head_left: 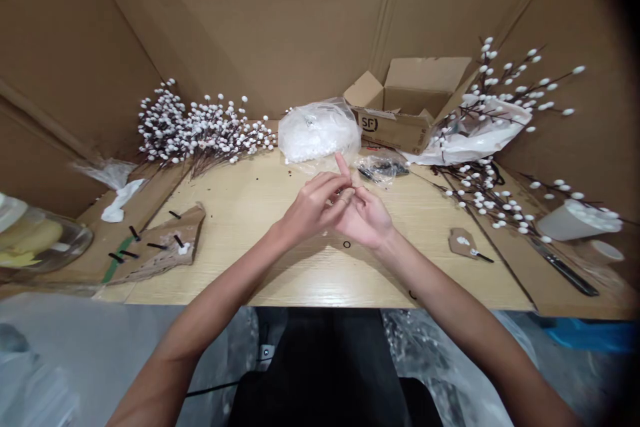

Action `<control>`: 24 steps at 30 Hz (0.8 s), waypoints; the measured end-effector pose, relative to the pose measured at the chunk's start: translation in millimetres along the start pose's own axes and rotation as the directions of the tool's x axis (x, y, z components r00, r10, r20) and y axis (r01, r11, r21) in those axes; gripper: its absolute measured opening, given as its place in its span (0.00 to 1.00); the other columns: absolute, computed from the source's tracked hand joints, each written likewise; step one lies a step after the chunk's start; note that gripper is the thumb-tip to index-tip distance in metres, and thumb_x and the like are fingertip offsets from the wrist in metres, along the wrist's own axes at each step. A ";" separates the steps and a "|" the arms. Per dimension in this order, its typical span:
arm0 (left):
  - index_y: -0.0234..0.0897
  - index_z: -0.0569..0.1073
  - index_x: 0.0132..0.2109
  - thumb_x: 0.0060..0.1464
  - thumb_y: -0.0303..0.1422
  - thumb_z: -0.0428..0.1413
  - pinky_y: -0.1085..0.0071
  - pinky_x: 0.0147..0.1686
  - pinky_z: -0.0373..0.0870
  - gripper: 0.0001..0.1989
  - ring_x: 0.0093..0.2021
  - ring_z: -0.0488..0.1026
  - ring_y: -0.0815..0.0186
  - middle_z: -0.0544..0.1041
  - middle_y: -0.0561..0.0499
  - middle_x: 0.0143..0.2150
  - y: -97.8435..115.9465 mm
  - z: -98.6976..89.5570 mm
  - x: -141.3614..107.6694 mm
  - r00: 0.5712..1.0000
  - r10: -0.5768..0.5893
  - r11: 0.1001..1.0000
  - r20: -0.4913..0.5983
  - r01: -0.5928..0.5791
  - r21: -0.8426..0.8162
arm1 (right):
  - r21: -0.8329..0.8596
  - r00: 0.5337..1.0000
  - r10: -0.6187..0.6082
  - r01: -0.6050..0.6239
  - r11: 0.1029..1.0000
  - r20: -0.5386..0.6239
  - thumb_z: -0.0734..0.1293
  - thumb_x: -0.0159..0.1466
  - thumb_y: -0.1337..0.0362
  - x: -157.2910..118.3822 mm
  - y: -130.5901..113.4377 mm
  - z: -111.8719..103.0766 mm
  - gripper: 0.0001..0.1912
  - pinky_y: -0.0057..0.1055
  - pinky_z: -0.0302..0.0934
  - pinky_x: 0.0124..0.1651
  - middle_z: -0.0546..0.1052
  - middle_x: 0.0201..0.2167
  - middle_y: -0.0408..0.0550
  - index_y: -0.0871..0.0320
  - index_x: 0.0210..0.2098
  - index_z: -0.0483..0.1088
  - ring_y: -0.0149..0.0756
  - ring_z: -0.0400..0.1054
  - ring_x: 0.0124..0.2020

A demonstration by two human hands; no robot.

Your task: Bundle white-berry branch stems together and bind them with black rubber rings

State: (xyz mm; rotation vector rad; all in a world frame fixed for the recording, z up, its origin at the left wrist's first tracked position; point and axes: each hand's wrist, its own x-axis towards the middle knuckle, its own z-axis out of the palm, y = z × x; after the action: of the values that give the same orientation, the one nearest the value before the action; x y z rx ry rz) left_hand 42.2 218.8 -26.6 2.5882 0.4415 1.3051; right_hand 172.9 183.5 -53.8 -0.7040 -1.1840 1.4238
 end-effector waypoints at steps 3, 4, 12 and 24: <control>0.30 0.71 0.44 0.60 0.28 0.48 0.66 0.40 0.70 0.10 0.41 0.70 0.62 0.74 0.41 0.40 -1.4 -5.6 5.3 0.992 0.075 0.986 0.103 -0.089 0.142 | -0.002 0.999 0.010 -0.010 1.000 0.033 0.45 0.69 0.58 -0.9 3.7 -2.9 0.22 0.36 0.65 0.44 0.66 0.51 0.45 0.44 0.59 0.56 0.28 0.67 0.42; 0.29 0.71 0.43 0.60 0.29 0.47 0.66 0.40 0.70 0.10 0.41 0.70 0.61 0.74 0.41 0.40 -1.4 -6.5 7.4 0.985 0.096 0.970 0.144 -0.125 0.207 | 0.000 0.999 0.016 -0.016 1.000 0.046 0.44 0.70 0.56 -1.0 4.6 -3.8 0.21 0.37 0.64 0.43 0.64 0.53 0.44 0.43 0.59 0.56 0.28 0.67 0.42; 0.29 0.72 0.37 0.60 0.26 0.45 0.68 0.37 0.68 0.11 0.38 0.67 0.62 0.71 0.43 0.35 -4.1 0.5 21.5 0.949 0.168 0.890 0.266 -0.262 0.373 | -0.046 0.999 -0.045 0.044 0.998 -0.017 0.46 0.70 0.52 1.2 6.0 -10.5 0.22 0.40 0.63 0.45 0.68 0.50 0.45 0.46 0.56 0.61 0.31 0.66 0.45; 0.31 0.72 0.35 0.61 0.27 0.46 0.68 0.38 0.70 0.11 0.38 0.68 0.64 0.74 0.45 0.34 4.3 -1.0 16.1 0.914 0.311 0.880 0.262 -0.381 0.283 | 0.246 0.993 0.103 -0.113 0.963 0.053 0.45 0.69 0.49 -2.3 -10.9 -1.7 0.25 0.37 0.62 0.48 0.67 0.51 0.45 0.37 0.64 0.43 0.30 0.67 0.45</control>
State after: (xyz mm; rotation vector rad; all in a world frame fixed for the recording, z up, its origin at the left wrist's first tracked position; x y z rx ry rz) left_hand 51.2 220.5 -12.6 3.1665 0.1666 1.1105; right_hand 178.9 180.6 -44.7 -0.5729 -0.9858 1.6506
